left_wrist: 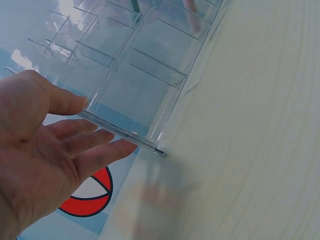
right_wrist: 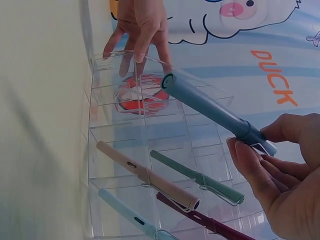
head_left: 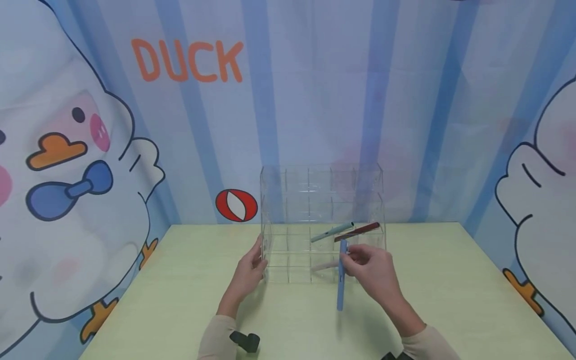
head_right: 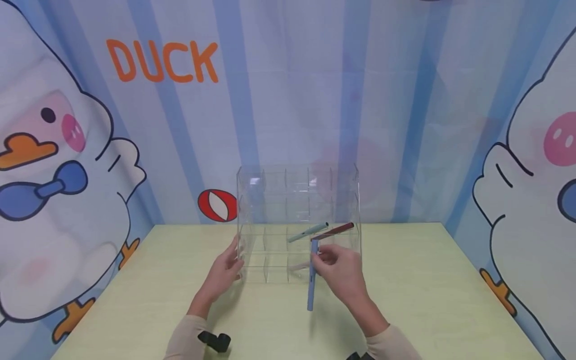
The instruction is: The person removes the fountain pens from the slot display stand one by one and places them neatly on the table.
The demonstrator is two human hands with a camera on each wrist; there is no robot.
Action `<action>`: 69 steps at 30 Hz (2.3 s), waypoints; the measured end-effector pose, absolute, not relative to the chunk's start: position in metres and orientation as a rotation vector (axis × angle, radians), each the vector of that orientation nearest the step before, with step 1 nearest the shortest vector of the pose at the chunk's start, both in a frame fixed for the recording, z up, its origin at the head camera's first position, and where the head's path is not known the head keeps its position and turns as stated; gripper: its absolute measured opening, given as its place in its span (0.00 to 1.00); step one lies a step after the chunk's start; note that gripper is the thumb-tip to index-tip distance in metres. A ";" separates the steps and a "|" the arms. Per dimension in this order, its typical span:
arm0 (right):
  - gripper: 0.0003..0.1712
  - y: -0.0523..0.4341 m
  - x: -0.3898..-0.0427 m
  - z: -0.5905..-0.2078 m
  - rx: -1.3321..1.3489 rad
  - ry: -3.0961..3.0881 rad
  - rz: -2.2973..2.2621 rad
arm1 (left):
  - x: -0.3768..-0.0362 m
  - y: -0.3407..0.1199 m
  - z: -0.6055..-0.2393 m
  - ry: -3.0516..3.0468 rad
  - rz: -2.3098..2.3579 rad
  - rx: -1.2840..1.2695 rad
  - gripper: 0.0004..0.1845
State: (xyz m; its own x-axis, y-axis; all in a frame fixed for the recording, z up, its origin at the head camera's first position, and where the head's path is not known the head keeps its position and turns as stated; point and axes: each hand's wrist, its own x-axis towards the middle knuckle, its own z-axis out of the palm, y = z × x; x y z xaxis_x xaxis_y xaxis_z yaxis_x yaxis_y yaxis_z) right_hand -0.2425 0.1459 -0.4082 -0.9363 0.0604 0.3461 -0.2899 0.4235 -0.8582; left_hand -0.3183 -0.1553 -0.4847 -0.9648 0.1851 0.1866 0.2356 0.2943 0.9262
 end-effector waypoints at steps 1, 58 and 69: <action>0.11 0.145 -0.242 -0.408 0.193 -2.371 1.534 | -0.318 -0.155 -0.485 -2.490 -1.798 -0.406 0.39; 0.06 0.132 -0.259 -0.469 0.218 -2.867 1.729 | -0.320 -0.154 -0.483 -2.510 -1.781 -0.351 0.40; 0.06 0.128 -0.260 -0.477 0.190 -2.920 1.689 | -0.319 -0.155 -0.483 -2.521 -1.789 -0.340 0.40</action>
State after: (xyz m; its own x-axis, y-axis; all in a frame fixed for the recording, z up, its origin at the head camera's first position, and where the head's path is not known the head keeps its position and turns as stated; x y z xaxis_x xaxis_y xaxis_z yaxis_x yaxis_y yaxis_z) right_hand -0.2601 0.1281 -0.4770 -0.9657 -0.2135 -0.1479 0.0217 0.5011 -0.8651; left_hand -0.3192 -0.1546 -0.4834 -0.9756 0.1592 0.1512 0.1953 0.3143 0.9290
